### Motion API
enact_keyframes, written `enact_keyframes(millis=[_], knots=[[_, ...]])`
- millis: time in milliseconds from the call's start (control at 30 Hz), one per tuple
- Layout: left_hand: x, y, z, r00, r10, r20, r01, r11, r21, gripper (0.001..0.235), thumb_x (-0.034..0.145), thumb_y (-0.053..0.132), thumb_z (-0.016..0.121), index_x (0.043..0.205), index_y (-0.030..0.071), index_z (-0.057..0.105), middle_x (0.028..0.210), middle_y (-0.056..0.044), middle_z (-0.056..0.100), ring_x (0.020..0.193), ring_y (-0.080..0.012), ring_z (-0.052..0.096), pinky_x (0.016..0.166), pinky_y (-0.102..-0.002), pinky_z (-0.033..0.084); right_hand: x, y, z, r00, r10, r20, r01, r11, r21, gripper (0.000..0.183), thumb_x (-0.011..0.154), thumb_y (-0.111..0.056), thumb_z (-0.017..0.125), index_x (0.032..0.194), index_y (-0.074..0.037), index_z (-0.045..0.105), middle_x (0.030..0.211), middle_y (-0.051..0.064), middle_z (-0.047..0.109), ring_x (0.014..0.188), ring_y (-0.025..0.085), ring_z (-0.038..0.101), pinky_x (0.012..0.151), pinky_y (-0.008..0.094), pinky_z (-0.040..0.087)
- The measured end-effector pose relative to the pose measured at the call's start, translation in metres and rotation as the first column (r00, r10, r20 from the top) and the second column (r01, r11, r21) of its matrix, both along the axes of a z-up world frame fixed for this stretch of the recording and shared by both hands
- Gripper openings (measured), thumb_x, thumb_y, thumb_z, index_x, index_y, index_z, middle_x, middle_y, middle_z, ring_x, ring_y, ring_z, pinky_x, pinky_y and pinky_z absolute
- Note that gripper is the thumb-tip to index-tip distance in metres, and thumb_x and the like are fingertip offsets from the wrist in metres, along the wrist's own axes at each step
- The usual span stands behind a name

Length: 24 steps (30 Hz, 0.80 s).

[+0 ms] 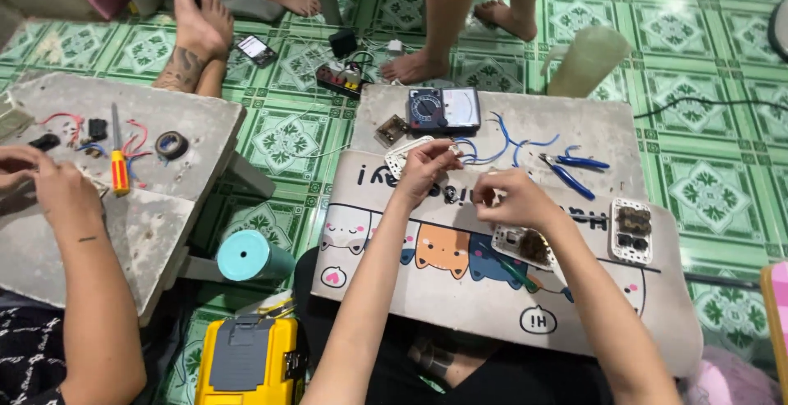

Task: The person sits on the floor and works on a small electrical component, likely a switch or socket. They use a screwdriver to manipulate the internal parts and wires, occasionally picking up and inspecting the component with both hands.

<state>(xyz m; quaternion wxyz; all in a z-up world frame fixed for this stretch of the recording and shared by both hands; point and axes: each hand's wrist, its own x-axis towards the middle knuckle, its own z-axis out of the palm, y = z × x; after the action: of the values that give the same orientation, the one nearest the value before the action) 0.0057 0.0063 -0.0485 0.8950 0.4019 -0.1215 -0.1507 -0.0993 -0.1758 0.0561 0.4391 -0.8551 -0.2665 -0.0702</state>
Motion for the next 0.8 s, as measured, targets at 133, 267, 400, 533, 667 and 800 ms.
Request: enact_keyframes(millis=[133, 267, 400, 533, 667, 800], knots=[[-0.001, 0.002, 0.003, 1.000, 0.010, 0.002, -0.010, 1.000, -0.026, 0.024, 0.092, 0.003, 0.077, 0.115, 0.000, 0.073, 0.096, -0.019, 0.077, 0.080, -0.0288, 0.078, 0.077, -0.036, 0.064, 0.010, -0.010, 0.007, 1.000, 0.017, 0.018, -0.021, 0.973, 0.229, 0.017, 0.070, 0.003, 0.080, 0.073, -0.013, 0.077, 0.066, 0.005, 0.075, 0.055, 0.017, 0.064, 0.061, 0.031, 0.055], [-0.009, 0.002, 0.019, 0.997, -0.029, 0.073, 0.023, 0.996, 0.086, 0.027, 0.089, 0.005, 0.081, 0.113, -0.002, 0.074, 0.093, -0.019, 0.077, 0.077, -0.0262, 0.077, 0.075, -0.031, 0.062, 0.019, -0.030, -0.015, 0.987, 0.026, -0.159, 0.048, 0.895, 0.443, 0.016, 0.071, 0.008, 0.084, 0.081, -0.004, 0.082, 0.082, 0.017, 0.079, 0.072, 0.020, 0.073, 0.074, 0.034, 0.059], [-0.013, 0.001, 0.027, 0.991, -0.078, 0.113, 0.058, 0.984, 0.167, 0.028, 0.087, 0.005, 0.082, 0.113, -0.001, 0.074, 0.090, -0.018, 0.077, 0.077, -0.0251, 0.077, 0.075, -0.030, 0.061, 0.013, -0.034, -0.030, 0.937, -0.151, -0.313, 0.292, 0.833, 0.471, 0.023, 0.074, 0.008, 0.087, 0.095, 0.000, 0.079, 0.087, 0.017, 0.078, 0.082, 0.021, 0.075, 0.077, 0.033, 0.061], [-0.014, -0.011, 0.025, 0.981, -0.149, 0.122, 0.112, 0.956, 0.270, 0.032, 0.085, 0.005, 0.085, 0.114, -0.002, 0.074, 0.089, -0.018, 0.077, 0.077, -0.0226, 0.077, 0.075, -0.029, 0.061, 0.018, -0.038, -0.038, 0.925, -0.204, -0.319, 0.346, 0.799, 0.491, 0.020, 0.079, 0.008, 0.086, 0.096, 0.000, 0.080, 0.089, 0.017, 0.078, 0.085, 0.020, 0.073, 0.079, 0.032, 0.061], [-0.015, -0.022, 0.022, 0.975, -0.144, 0.170, 0.096, 0.960, 0.265, 0.033, 0.082, -0.002, 0.085, 0.113, -0.006, 0.073, 0.089, -0.019, 0.076, 0.074, -0.0227, 0.076, 0.071, -0.032, 0.062, 0.024, -0.036, -0.042, 0.952, -0.200, -0.233, 0.299, 0.778, 0.553, 0.019, 0.082, 0.011, 0.081, 0.096, -0.002, 0.081, 0.096, 0.015, 0.076, 0.088, 0.020, 0.073, 0.085, 0.033, 0.062], [-0.017, -0.027, 0.020, 0.970, -0.146, 0.192, 0.088, 0.956, 0.281, 0.035, 0.077, -0.005, 0.089, 0.108, -0.006, 0.074, 0.090, -0.018, 0.075, 0.074, -0.0219, 0.076, 0.068, -0.033, 0.063, 0.026, -0.036, -0.049, 0.964, -0.236, -0.124, 0.263, 0.765, 0.587, 0.017, 0.084, 0.013, 0.081, 0.097, 0.002, 0.081, 0.093, 0.016, 0.070, 0.088, 0.021, 0.072, 0.085, 0.033, 0.062]])
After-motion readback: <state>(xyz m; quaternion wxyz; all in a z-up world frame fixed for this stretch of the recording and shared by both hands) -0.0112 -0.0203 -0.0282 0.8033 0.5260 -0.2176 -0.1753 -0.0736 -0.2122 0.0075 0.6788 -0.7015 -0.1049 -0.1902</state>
